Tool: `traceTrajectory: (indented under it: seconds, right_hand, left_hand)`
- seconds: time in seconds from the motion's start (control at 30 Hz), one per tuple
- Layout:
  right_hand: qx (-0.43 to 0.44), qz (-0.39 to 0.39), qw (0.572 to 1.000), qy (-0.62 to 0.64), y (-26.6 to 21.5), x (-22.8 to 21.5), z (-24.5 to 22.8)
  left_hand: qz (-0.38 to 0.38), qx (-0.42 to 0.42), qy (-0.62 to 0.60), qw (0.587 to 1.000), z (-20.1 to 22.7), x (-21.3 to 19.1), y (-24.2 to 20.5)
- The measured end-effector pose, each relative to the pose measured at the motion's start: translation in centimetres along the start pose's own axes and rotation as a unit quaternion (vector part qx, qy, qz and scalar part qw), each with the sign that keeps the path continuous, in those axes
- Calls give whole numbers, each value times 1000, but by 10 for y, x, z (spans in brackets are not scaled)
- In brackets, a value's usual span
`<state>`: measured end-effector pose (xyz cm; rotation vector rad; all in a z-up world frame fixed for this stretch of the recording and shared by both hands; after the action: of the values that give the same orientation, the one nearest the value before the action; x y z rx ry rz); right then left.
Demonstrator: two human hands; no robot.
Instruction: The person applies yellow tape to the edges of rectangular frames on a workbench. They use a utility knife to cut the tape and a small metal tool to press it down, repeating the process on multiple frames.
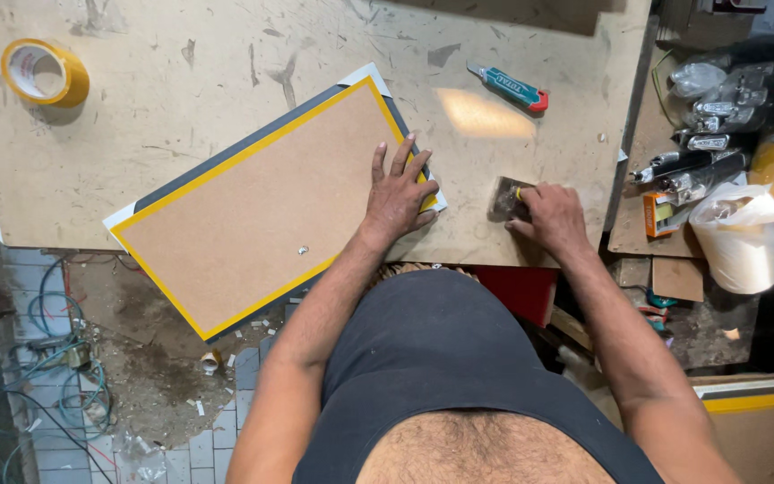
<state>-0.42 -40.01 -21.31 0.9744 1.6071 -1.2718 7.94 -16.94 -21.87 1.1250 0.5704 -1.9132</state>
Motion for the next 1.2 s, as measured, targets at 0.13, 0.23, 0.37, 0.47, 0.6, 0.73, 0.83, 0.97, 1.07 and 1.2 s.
traceTrajectory:
  seconds: [0.13,0.23,0.37,0.47,0.6,0.73,0.83,0.97,1.07,1.2]
  right_hand:
    - [53,-111,987,105,10,41,-18]
    - [39,-115,980,157,25,48,-50]
    - [-5,-78,986,149,40,40,-84]
    - [17,-121,984,131,39,51,-83]
    - [-10,12,986,164,38,39,-87]
    - [-64,110,982,141,32,11,-95]
    - [15,49,996,67,24,1,-75]
    - [-57,228,971,-54,0,-52,-80]
    - [-170,227,959,-13,8,-48,-97]
    - [-346,276,896,-42,28,-44,-153]
  left_hand:
    - [9,-2,6,1000,-1,0,-1]
    - [8,-4,25,1000,-1,5,0]
    - [18,-5,47,999,-2,8,-2]
    - [11,-9,61,998,-2,11,0]
    - [13,-6,73,997,0,9,1]
    - [1,-11,40,999,-7,10,-5]
    - [45,-85,-33,995,-53,-8,-32]
    - [149,-499,93,848,-205,-79,-172]
    - [207,-675,9,708,-272,-121,-297]
    - [239,-626,-361,649,-283,-125,-352]
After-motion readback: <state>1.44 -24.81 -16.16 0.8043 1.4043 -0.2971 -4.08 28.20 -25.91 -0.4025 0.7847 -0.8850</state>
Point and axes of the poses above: each hand's wrist, its own y-axis towards the middle knuckle, its own x-axis out of the palm, z = x × y, the point moved 9 cm from there along y, towards the middle knuckle, and after that the axes turned 11 degrees about -x, right-handed, at the moved point
